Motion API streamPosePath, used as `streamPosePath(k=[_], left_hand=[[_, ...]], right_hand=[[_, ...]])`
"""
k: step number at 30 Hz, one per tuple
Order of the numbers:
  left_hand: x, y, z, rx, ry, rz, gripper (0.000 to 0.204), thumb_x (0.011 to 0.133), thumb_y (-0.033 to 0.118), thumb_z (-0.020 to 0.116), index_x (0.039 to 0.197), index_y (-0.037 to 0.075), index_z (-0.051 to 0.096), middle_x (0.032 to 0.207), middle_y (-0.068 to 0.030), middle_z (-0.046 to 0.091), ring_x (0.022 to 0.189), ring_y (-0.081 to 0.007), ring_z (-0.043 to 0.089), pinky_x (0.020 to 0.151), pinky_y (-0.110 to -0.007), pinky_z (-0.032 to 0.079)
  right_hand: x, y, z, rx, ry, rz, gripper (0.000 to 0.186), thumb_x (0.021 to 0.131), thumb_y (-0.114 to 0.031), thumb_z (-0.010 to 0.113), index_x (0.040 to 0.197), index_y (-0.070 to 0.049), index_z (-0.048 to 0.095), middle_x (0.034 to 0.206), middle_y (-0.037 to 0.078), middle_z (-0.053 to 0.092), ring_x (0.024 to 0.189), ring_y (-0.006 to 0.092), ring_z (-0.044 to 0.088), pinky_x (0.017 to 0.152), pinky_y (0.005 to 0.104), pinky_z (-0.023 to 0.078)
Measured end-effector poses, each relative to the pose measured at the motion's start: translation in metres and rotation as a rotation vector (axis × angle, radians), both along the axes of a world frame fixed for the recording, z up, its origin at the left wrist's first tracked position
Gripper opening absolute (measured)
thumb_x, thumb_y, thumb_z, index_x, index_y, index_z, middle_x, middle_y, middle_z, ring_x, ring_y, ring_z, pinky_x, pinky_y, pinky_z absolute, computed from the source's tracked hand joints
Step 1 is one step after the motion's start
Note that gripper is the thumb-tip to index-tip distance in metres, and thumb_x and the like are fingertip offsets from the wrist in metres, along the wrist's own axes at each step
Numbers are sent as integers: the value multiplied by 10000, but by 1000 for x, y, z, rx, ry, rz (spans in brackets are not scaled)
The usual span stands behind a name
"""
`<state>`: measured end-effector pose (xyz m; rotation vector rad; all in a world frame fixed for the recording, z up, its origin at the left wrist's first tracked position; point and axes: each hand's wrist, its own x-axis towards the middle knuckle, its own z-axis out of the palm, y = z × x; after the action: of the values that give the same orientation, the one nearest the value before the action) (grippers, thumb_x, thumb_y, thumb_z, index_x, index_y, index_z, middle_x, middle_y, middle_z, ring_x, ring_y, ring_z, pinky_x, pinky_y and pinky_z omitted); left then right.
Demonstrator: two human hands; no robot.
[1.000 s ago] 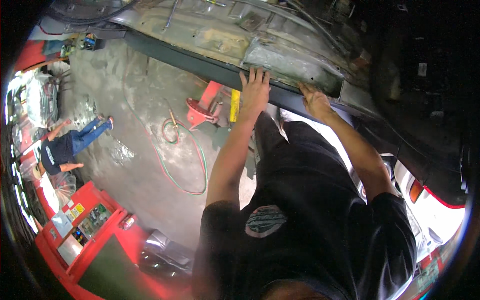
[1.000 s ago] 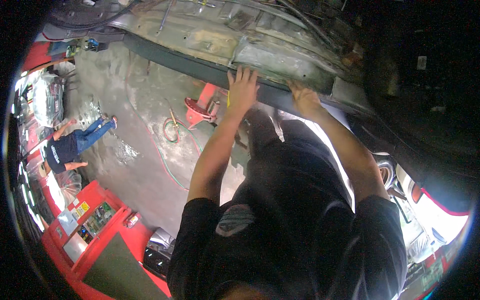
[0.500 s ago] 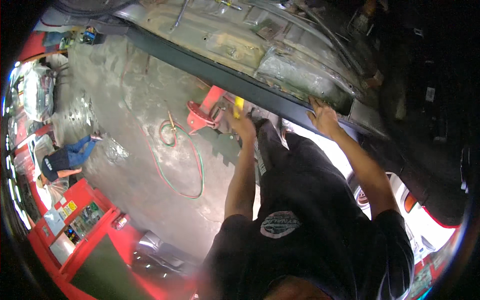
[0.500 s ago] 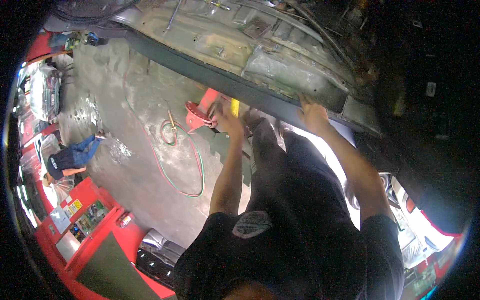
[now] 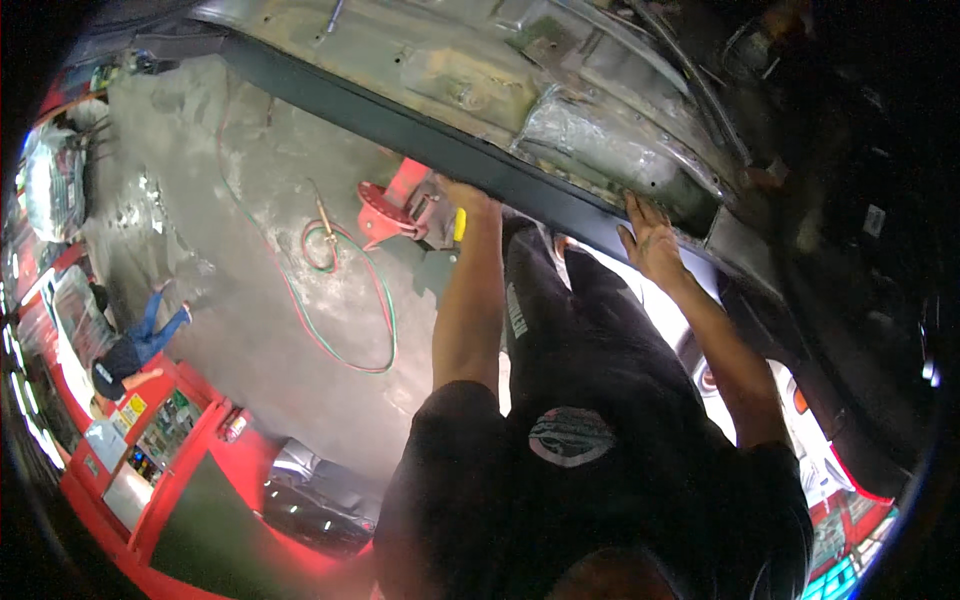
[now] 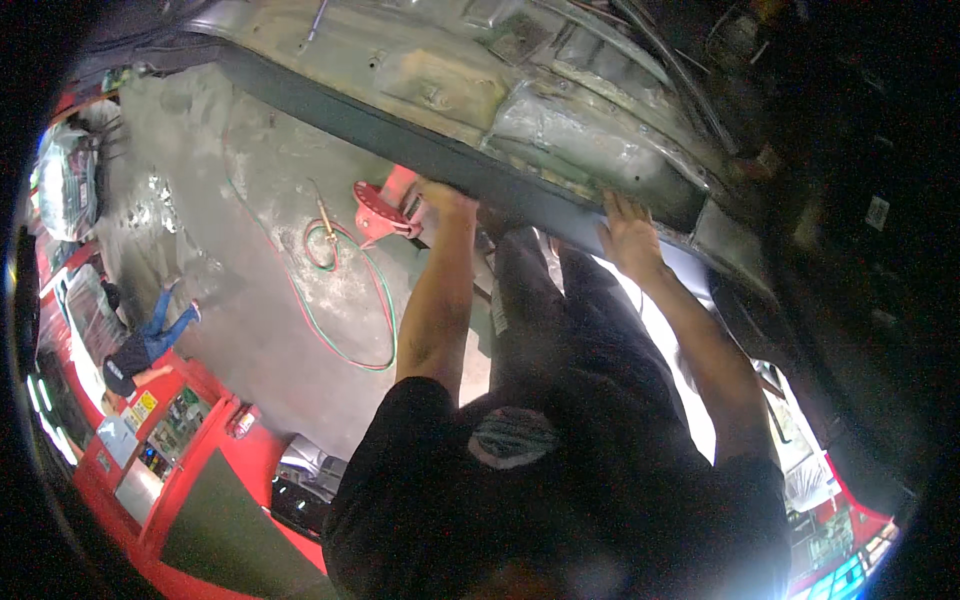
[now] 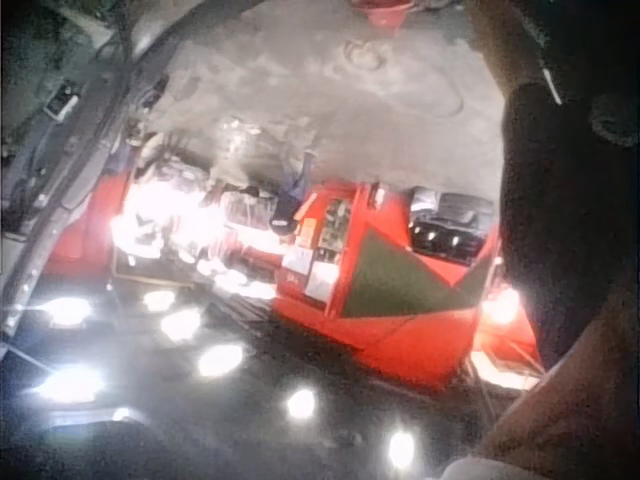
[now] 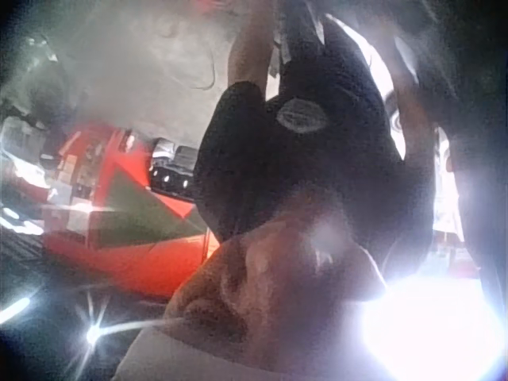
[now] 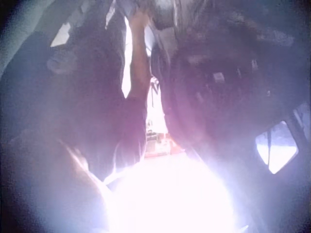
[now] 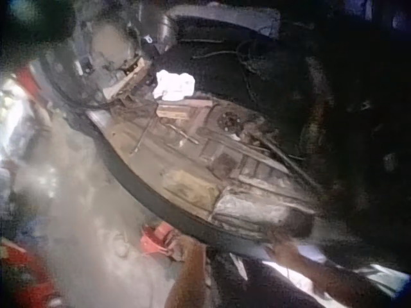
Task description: The person uses a hammer to pound on the metal frame of a vehicle interior and then installs a rubber seal along the edge of the opening.
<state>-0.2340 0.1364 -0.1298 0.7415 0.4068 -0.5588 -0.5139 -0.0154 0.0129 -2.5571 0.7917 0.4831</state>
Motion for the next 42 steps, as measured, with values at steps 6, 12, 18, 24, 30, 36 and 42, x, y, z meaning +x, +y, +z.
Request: streamPosePath(k=[6,12,18,24,30,36,42], left_hand=[[-5,1,-11,-145,206,17,626,1014,581,329,1317,93,579,1317,-77,608,1180,-289,570,1044,-459,448],[-41,-6,24,285,116,-73,683,995,657,302,1345,119,538,1322,-54,581,1188,-253,541,997,-456,462],[-83,37,-10,578,519,52,559,970,639,358,1140,172,612,914,-50,625,804,-262,603,773,-451,510],[-94,-24,5,-71,383,67,560,981,549,364,1155,99,647,1118,-120,669,998,-328,632,946,-511,497],[-86,-16,11,28,124,-45,578,1006,525,386,1331,80,559,1286,-126,620,1150,-349,591,1026,-529,457],[-91,-18,76,599,-58,-39,827,945,531,597,1475,-14,271,1400,-190,498,1173,-361,571,1028,-469,473],[-82,-43,96,1373,-171,-482,1335,691,652,814,1477,-168,113,1516,-331,318,1354,-399,423,1128,-451,375]], right_hand=[[5,-6,11,61,48,0,665,950,-191,599,1518,2,311,1459,284,440,1340,421,444,1136,462,364],[-7,-11,3,113,72,-52,713,975,-248,533,1578,-102,180,1515,245,387,1340,447,438,1098,525,402],[-2,-6,9,227,102,-99,757,957,-217,542,1591,-131,136,1562,219,333,1408,425,367,1152,526,335],[-11,0,4,115,5,-75,802,902,-134,608,1579,-83,181,1553,240,332,1441,383,324,1221,504,210],[-12,2,5,84,47,0,795,920,-174,557,1582,-59,132,1570,235,295,1460,384,289,1215,541,200],[-31,19,10,-91,49,90,783,944,-153,539,1586,-60,100,1610,212,217,1496,367,220,1220,541,183],[-19,18,40,9,137,79,898,940,-359,615,1583,-35,79,1631,211,157,1515,375,149,1231,545,128]])
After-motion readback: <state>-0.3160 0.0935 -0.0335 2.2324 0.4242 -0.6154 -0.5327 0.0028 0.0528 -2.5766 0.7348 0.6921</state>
